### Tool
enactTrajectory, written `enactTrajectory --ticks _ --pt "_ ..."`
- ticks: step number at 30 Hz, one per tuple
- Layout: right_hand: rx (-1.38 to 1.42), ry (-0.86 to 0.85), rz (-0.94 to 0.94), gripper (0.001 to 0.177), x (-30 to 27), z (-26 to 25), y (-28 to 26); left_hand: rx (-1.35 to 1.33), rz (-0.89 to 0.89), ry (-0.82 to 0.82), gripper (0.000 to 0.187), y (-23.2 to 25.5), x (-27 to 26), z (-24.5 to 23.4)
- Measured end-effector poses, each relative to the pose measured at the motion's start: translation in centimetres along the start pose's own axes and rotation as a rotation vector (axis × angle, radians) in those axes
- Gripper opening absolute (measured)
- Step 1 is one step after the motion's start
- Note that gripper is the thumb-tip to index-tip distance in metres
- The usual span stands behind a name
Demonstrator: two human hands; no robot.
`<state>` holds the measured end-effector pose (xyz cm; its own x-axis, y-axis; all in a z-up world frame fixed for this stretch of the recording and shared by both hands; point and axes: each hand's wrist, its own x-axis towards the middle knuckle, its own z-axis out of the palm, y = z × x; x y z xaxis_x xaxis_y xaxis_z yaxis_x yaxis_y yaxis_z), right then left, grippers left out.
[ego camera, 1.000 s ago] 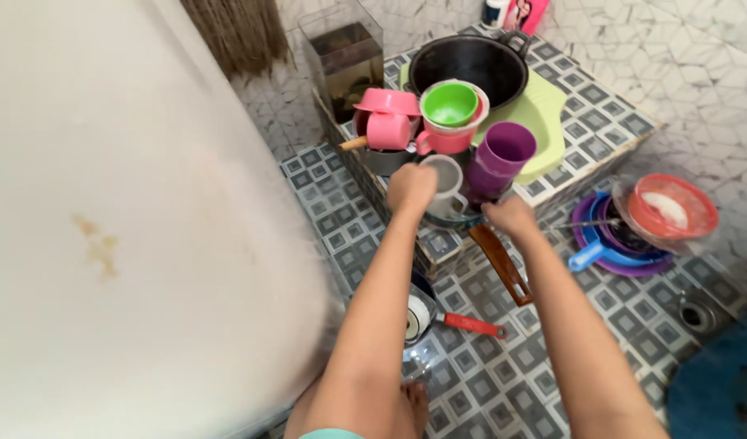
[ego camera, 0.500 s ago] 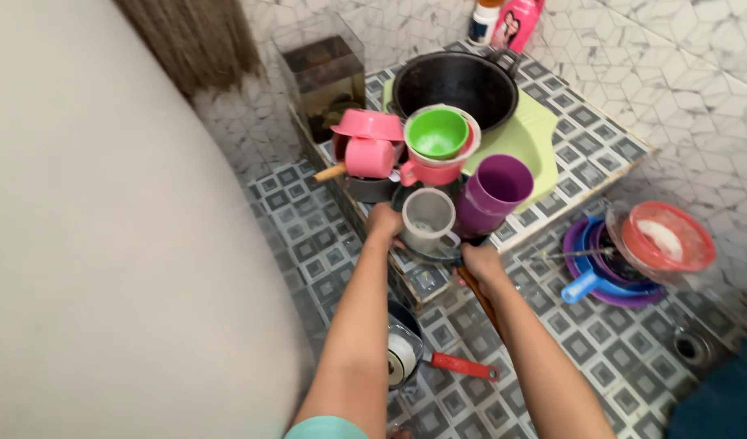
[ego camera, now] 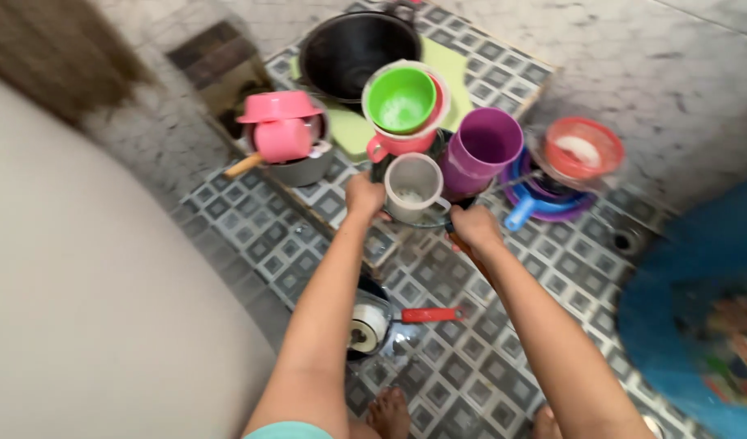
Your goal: Wash dirty dishes using soap and water in a bathroom wash area.
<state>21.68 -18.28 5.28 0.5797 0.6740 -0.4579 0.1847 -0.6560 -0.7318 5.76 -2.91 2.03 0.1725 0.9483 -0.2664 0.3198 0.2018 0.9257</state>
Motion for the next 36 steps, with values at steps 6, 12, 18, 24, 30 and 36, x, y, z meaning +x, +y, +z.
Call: enactTrajectory --ticks 6,12,18,24,30,36 --pt "0.012 0.078 0.036 0.048 -1.4 -6.6 3.6 0.029 0.054 -0.123 0.031 2.3 -2.8 6.7" --pt "-0.076 0.194 0.118 0.05 -2.8 -13.3 10.0 -0.058 0.037 -0.292 0.031 0.1 -5.8 16.4" --pt "-0.2 0.206 0.246 0.051 -2.0 -17.5 18.8 -0.103 -0.036 -0.381 0.037 -5.5 -9.2 26.4" --pt "-0.163 0.22 0.35 0.055 0.3 -16.9 27.6 0.012 -0.058 -0.467 0.046 -9.8 -10.9 31.4" --pt "-0.122 0.237 0.416 0.052 3.7 -15.0 32.6 0.135 -0.074 -0.482 0.052 -14.6 -9.0 34.9" --pt "-0.087 0.197 0.427 0.048 7.2 -14.8 36.5 0.122 -0.194 -0.494 0.048 -16.9 -7.9 37.3"
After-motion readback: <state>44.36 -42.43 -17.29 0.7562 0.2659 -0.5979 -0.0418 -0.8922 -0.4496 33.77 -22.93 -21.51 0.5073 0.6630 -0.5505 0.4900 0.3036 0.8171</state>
